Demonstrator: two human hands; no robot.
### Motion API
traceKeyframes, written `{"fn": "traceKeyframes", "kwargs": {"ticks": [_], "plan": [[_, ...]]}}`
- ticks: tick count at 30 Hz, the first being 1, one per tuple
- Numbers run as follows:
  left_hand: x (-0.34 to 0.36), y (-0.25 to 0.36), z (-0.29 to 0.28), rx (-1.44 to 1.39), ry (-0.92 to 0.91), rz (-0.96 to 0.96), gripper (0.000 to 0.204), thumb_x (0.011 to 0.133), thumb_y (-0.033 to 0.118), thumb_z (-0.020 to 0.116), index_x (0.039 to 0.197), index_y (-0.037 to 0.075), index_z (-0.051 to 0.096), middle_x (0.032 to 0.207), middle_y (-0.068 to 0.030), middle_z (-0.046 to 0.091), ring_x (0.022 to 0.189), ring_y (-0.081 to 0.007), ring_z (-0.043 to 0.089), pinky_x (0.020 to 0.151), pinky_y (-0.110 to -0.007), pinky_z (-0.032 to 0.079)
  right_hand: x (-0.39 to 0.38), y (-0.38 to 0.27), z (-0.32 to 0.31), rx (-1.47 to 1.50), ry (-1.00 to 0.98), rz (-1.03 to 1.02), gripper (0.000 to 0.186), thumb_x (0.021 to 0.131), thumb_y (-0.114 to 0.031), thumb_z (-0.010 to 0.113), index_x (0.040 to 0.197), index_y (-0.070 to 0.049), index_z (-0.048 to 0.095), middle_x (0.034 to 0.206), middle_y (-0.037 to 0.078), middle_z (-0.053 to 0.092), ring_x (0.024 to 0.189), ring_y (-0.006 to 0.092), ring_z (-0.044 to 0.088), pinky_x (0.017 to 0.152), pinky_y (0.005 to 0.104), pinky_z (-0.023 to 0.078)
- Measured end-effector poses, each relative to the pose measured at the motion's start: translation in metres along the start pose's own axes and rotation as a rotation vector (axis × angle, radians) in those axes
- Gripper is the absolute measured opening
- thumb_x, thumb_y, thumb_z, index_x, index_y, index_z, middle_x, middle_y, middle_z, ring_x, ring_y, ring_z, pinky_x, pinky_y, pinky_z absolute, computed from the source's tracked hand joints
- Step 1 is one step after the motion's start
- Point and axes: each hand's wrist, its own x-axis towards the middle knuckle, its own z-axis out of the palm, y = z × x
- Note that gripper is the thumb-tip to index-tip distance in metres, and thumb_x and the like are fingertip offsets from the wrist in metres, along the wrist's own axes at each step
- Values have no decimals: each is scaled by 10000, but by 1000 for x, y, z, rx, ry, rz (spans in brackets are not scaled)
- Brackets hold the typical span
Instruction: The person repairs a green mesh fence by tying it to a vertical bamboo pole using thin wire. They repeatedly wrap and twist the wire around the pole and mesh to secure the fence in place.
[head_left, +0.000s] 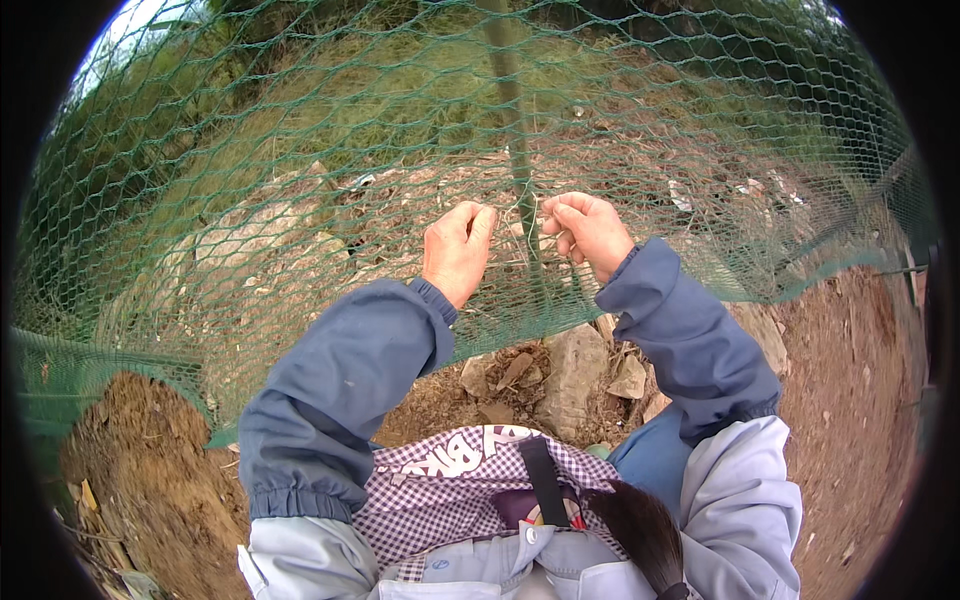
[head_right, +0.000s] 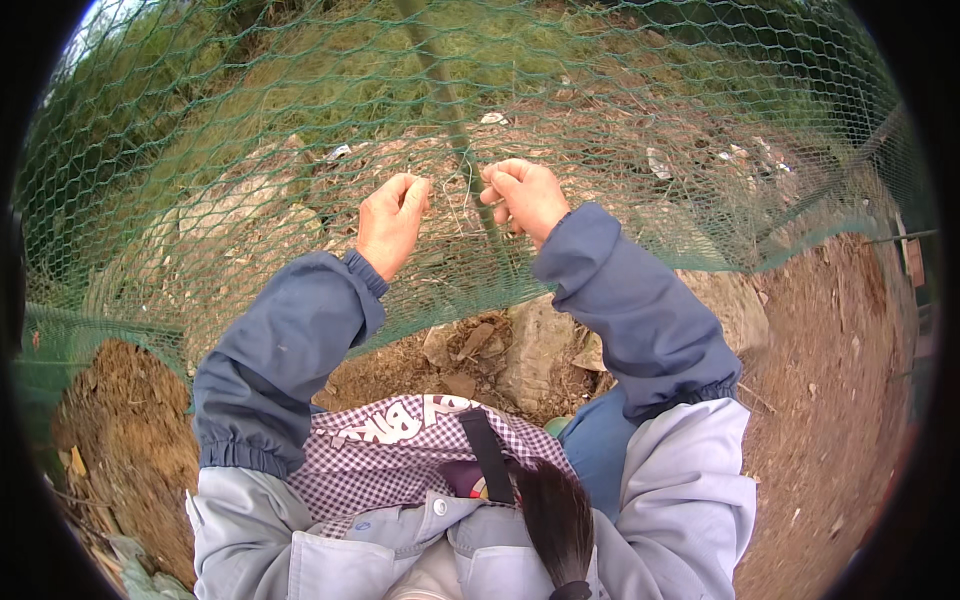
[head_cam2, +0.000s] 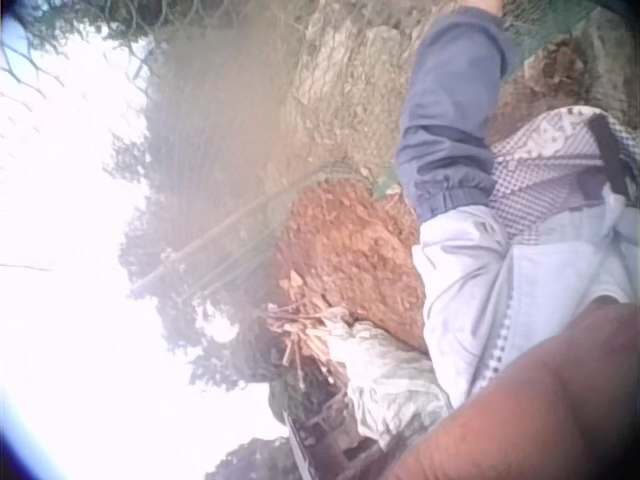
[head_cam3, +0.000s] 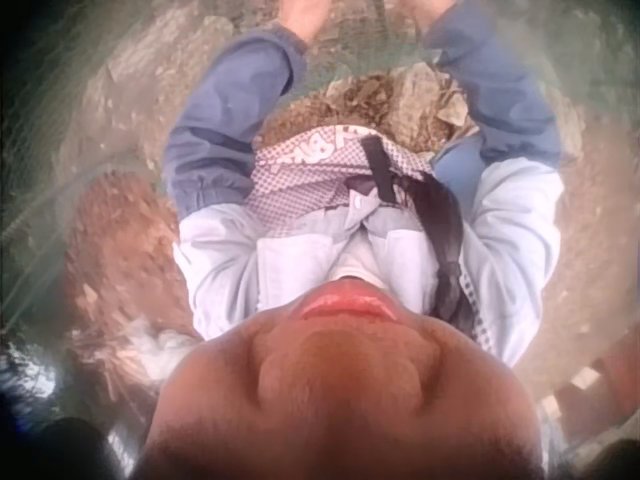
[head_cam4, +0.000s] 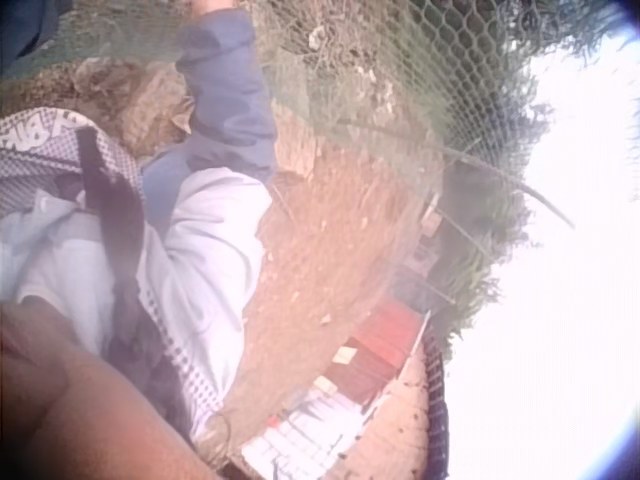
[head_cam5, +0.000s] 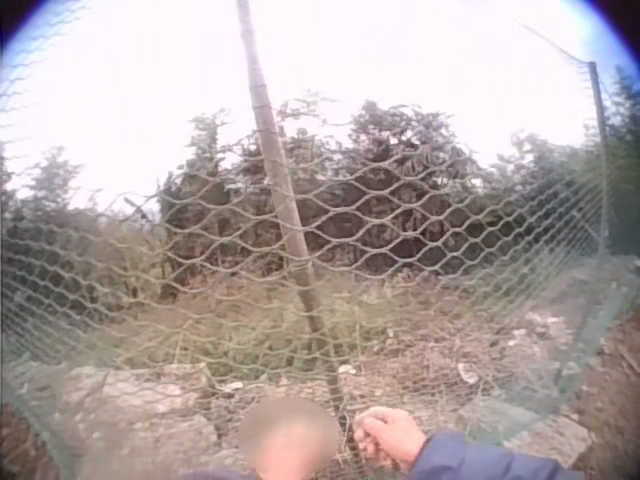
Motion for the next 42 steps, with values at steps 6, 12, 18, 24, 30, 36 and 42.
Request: {"fn": "traceKeyframes", "kwargs": {"ticks": [6, 12, 18, 24, 30, 36, 42], "plan": [[1, 10, 8, -550, -362, -424, 240, 926, 235, 496, 1012, 16, 542, 899, -67, 613, 554, -68, 511, 390, -196, 359, -1, -5, 27, 64, 106, -214, 187, 851, -180, 594, 939, -14, 587, 760, 37, 613, 566, 79, 509, 468, 223, 398], [7, 10, -2, -766, -349, -359, 98, 887, 119, 515, 920, 35, 553, 718, -18, 597, 501, -31, 450, 379, -172, 298, 5, 8, 9, -695, 373, -500, 166, 797, -128, 616, 930, -33, 584, 689, 60, 619, 613, 141, 572, 575, 326, 466], [6, 29, 17, 310, -21, 441, 111, 860, 104, 500, 907, 23, 560, 715, -134, 607, 665, -294, 606, 544, -375, 462, 13, 22, 58, -332, 170, -786, 148, 845, -126, 576, 966, -41, 573, 696, 52, 620, 643, 202, 591, 609, 367, 482], [-8, 18, 9, 489, -91, 542, 110, 858, 147, 538, 935, 78, 573, 826, -137, 597, 724, -343, 589, 594, -425, 473, 14, 15, -4, -201, -140, -40, 134, 894, -132, 514, 938, -27, 582, 831, 36, 622, 585, 78, 563, 424, 199, 414], [8, 6, 5, -194, -321, -156, 193, 908, 187, 486, 972, 22, 565, 863, -82, 626, 621, -170, 588, 456, -284, 440, -7, -12, 11, 57, -40, -142, 361, 938, -382, 456, 973, -38, 561, 767, 0, 591, 636, 54, 512, 465, 177, 375], [16, 23, 12, -648, -433, -390, 137, 879, 166, 531, 911, 38, 566, 760, -40, 613, 503, -70, 499, 373, -188, 337, -8, -18, 8, -17, 107, -312, 143, 896, -185, 546, 918, -45, 563, 620, -24, 525, 506, 52, 450, 455, 205, 360], [14, 25, 10, 7, -207, 166, 119, 834, 104, 497, 839, 12, 572, 671, -128, 619, 509, -185, 563, 406, -300, 403, -2, 24, 35, -500, 217, -370, 119, 855, -135, 552, 940, -51, 549, 689, 121, 615, 643, 259, 605, 611, 353, 466]]}}
